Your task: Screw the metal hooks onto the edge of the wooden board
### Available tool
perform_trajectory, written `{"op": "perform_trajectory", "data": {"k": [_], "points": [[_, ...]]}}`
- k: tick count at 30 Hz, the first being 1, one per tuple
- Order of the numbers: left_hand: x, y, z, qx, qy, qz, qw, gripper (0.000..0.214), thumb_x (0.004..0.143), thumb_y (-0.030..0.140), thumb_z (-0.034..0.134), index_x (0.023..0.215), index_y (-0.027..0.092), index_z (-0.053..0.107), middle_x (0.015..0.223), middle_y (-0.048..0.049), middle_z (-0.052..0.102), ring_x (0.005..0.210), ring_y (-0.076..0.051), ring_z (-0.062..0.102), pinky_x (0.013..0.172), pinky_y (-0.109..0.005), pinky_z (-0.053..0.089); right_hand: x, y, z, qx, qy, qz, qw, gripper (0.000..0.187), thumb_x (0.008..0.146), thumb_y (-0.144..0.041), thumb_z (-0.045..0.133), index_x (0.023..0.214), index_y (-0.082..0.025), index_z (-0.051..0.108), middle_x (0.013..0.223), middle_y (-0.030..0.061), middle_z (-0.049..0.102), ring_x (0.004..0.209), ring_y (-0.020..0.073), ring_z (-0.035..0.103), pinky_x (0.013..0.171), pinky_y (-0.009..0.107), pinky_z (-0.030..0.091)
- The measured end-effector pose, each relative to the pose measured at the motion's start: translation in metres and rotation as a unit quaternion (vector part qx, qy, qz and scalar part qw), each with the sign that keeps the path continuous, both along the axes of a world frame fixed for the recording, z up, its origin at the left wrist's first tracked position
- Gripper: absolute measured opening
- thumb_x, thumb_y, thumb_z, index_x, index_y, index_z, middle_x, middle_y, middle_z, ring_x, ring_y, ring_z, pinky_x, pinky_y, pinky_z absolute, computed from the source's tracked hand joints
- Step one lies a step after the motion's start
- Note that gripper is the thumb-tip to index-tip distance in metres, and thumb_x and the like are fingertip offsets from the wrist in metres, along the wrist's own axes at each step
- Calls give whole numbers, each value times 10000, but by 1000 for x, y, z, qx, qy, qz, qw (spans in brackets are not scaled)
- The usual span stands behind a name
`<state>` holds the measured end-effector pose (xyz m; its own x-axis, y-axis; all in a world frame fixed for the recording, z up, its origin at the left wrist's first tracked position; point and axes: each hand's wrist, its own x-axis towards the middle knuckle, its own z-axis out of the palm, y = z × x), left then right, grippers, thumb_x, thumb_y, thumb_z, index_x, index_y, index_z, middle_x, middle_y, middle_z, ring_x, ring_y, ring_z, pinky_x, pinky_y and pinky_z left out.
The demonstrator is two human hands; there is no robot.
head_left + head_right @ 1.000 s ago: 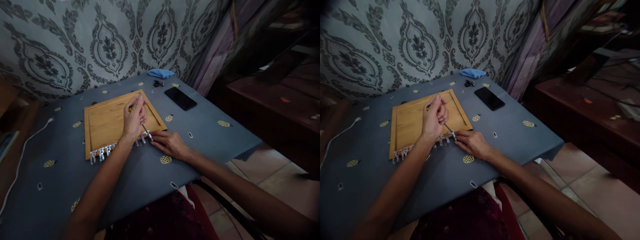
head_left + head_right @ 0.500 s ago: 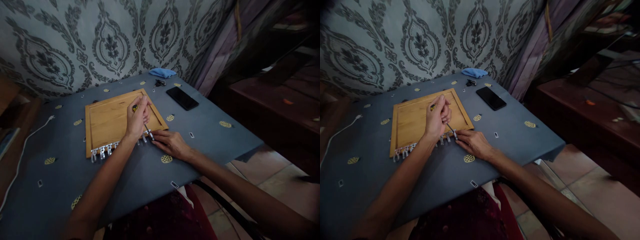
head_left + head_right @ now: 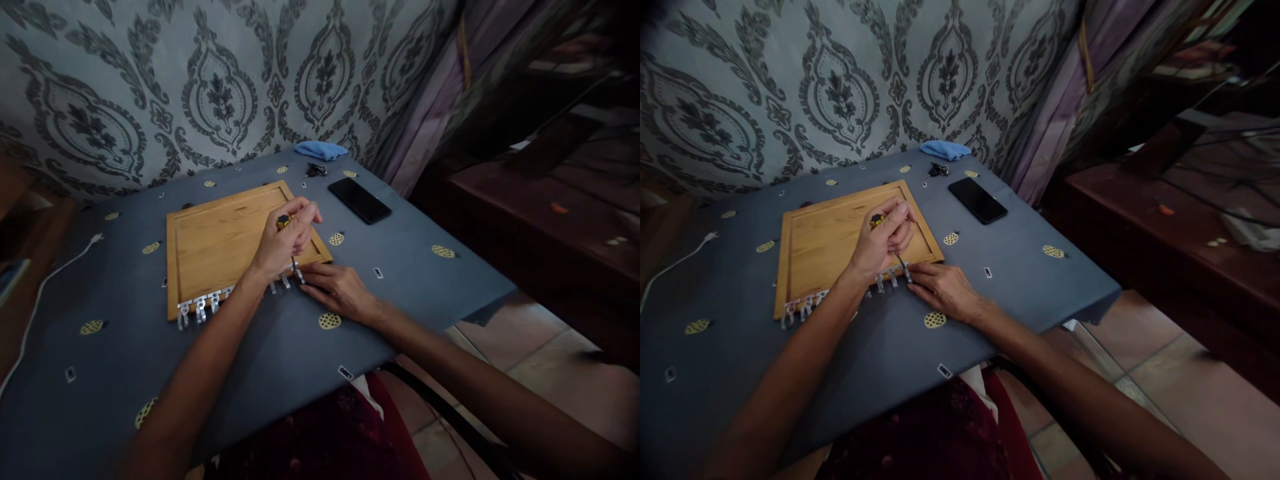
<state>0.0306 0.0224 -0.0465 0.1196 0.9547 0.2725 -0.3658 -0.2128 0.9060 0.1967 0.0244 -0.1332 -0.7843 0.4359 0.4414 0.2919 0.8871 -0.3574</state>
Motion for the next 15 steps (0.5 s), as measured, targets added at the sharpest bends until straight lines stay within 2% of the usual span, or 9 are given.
{"op": "perform_trajectory", "data": {"k": [3, 6, 11, 15], "points": [[-1, 1, 2, -2, -1, -10, 1000, 413, 782, 565, 745, 700, 205, 560, 428, 121, 242, 352, -36, 160, 373, -231, 103, 0, 0, 1, 1, -6, 0, 1000, 319, 1052, -293, 472, 1169, -170, 742, 1191, 117, 746, 1031, 226, 744, 870, 382, 639], [-6, -1, 9, 8, -4, 9, 1000, 414, 791, 564, 746, 699, 200, 570, 433, 117, 245, 353, -37, 171, 373, -229, 112, 0, 0, 1, 4, 0, 0, 1000, 327, 1052, -290, 466, 1175, -161, 740, 1184, 126, 746, 1030, 235, 745, 862, 388, 642], [-20, -3, 19, 19, -7, 98, 995, 410, 800, 557, 743, 694, 207, 558, 447, 111, 238, 368, -49, 175, 376, -237, 117, -1, 0, -1, 15, 10, -4, 1000, 320, 1049, -288, 476, 1140, -145, 747, 1195, 134, 744, 1034, 246, 751, 861, 394, 646], [-29, -3, 7, 8, 36, 161, 986, 330, 853, 491, 687, 750, 212, 544, 520, 94, 304, 425, -64, 273, 423, -221, 217, 0, 1, -3, 18, 15, 1, 1000, 303, 1044, -277, 484, 1174, -169, 737, 1209, 131, 742, 1052, 245, 749, 879, 389, 642]]}}
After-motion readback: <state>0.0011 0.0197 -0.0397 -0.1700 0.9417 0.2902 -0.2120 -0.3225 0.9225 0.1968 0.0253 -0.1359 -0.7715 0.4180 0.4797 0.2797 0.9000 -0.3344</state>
